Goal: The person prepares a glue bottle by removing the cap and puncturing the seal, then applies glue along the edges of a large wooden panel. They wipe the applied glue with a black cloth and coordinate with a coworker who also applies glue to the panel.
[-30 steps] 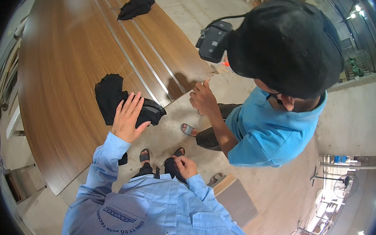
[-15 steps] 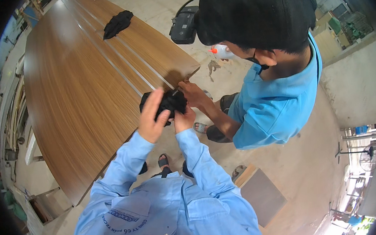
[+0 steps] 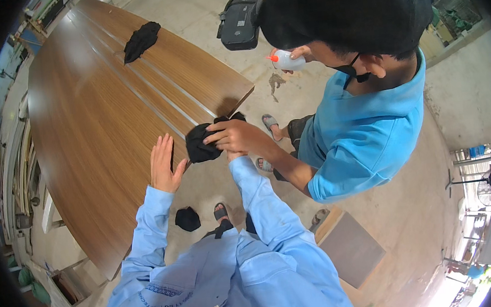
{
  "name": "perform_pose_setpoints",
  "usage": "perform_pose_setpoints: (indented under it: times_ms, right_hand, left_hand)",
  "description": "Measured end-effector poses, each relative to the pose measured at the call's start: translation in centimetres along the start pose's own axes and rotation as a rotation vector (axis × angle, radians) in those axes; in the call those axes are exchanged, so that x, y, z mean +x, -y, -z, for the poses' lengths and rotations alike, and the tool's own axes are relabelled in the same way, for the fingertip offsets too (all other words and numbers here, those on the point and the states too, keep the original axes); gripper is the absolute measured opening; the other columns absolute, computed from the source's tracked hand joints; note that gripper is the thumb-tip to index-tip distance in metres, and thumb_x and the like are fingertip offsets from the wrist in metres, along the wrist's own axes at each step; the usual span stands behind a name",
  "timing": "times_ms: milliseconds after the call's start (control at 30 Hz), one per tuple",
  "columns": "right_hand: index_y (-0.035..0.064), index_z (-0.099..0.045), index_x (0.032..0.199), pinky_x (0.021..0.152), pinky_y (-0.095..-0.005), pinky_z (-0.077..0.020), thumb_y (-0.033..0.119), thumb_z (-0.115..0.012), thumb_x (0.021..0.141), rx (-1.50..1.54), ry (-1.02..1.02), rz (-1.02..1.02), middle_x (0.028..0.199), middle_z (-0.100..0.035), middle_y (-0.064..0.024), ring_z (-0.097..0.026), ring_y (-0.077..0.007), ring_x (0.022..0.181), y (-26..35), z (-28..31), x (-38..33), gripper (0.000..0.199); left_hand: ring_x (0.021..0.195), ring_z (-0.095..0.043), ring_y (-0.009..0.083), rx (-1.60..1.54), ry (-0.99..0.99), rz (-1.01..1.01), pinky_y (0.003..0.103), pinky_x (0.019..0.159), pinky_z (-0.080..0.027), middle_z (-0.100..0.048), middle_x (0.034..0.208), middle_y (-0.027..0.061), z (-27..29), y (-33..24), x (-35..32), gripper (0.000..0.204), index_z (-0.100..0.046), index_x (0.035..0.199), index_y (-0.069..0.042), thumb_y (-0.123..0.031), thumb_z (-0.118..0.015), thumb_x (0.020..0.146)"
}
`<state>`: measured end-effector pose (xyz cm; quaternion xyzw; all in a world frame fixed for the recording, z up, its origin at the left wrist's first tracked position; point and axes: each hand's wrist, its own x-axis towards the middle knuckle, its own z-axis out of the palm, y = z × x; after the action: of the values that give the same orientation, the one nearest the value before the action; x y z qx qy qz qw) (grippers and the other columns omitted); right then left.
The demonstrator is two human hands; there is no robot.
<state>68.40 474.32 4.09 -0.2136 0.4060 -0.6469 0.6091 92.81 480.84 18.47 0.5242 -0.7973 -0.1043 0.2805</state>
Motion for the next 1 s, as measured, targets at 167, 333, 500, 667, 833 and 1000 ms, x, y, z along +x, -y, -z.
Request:
perform_pose_setpoints:
  times_ms: [167,333,500,667,833,1000]
  right_hand:
    - [0.0014,-0.055,0.129,0.097,-0.0355,-0.0547,0.028,-0.044,0.106,0.37,0.309,0.428,0.124,-0.062,-0.0141,-0.064,-0.0259,0.108,3.9,2.4,7.3,0.037]
    - [0.0038,-0.062,0.118,0.102,-0.0371,-0.0509,0.019,-0.058,0.1,0.14,-0.45,0.321,0.119,-0.065,-0.0101,-0.064,-0.0268,0.109,5.5,0.6,7.5,0.025]
    - [0.0033,-0.069,0.111,0.103,-0.0425,-0.048,0.02,-0.063,0.095,-0.209,-0.536,0.6,0.124,-0.067,-0.0123,-0.063,-0.0315,0.112,0.8,2.2,8.7,0.024]
    - [0.006,-0.065,0.119,0.094,-0.0468,-0.0505,0.02,-0.066,0.094,0.12,-0.398,0.411,0.121,-0.067,-0.0095,-0.062,-0.0294,0.111,-9.0,4.8,6.7,0.029]
    - [0.0103,-0.054,0.131,0.083,-0.045,-0.0536,0.014,-0.067,0.094,0.093,0.003,0.229,0.122,-0.064,-0.0068,-0.063,-0.0256,0.107,-8.5,7.8,4.6,0.039]
    - [0.0134,-0.04,0.15,0.076,-0.0355,-0.0536,0.019,-0.067,0.098,0.037,-0.129,-0.103,0.122,-0.066,-0.0057,-0.068,-0.0216,0.1,0.4,6.3,-2.5,0.058]
  left_hand:
    - [0.147,-0.033,0.0403,0.007,0.032,0.048,0.053,0.12,-0.024,-0.04,0.157,0.0205,0.6,-1.4,0.7,0.073,-0.041,0.15,0.001,-0.021,-0.073,0.088]
    - [0.148,-0.032,0.0396,0.075,0.08,0.063,0.052,0.12,-0.024,-0.04,0.157,0.0202,0.9,-2.8,1.5,0.07,-0.043,0.149,0.0,-0.02,-0.071,0.088]
    - [0.148,-0.033,0.039,0.133,0.09,0.056,0.051,0.12,-0.025,-0.04,0.157,0.0195,1.0,-2.9,1.8,0.067,-0.045,0.147,-0.001,-0.02,-0.071,0.088]
    - [0.148,-0.033,0.0383,0.136,0.091,0.05,0.051,0.12,-0.025,-0.039,0.158,0.018,0.7,-2.3,1.6,0.067,-0.046,0.147,-0.002,-0.02,-0.071,0.088]
    - [0.147,-0.035,0.0384,0.105,0.084,0.052,0.051,0.119,-0.027,-0.041,0.157,0.0179,0.8,-2.1,1.5,0.064,-0.046,0.147,-0.002,-0.019,-0.069,0.089]
    - [0.142,-0.042,0.0395,0.011,-0.007,0.072,0.049,0.117,-0.032,-0.047,0.152,0.0204,0.5,-1.6,1.3,0.063,-0.047,0.146,-0.002,-0.016,-0.071,0.089]
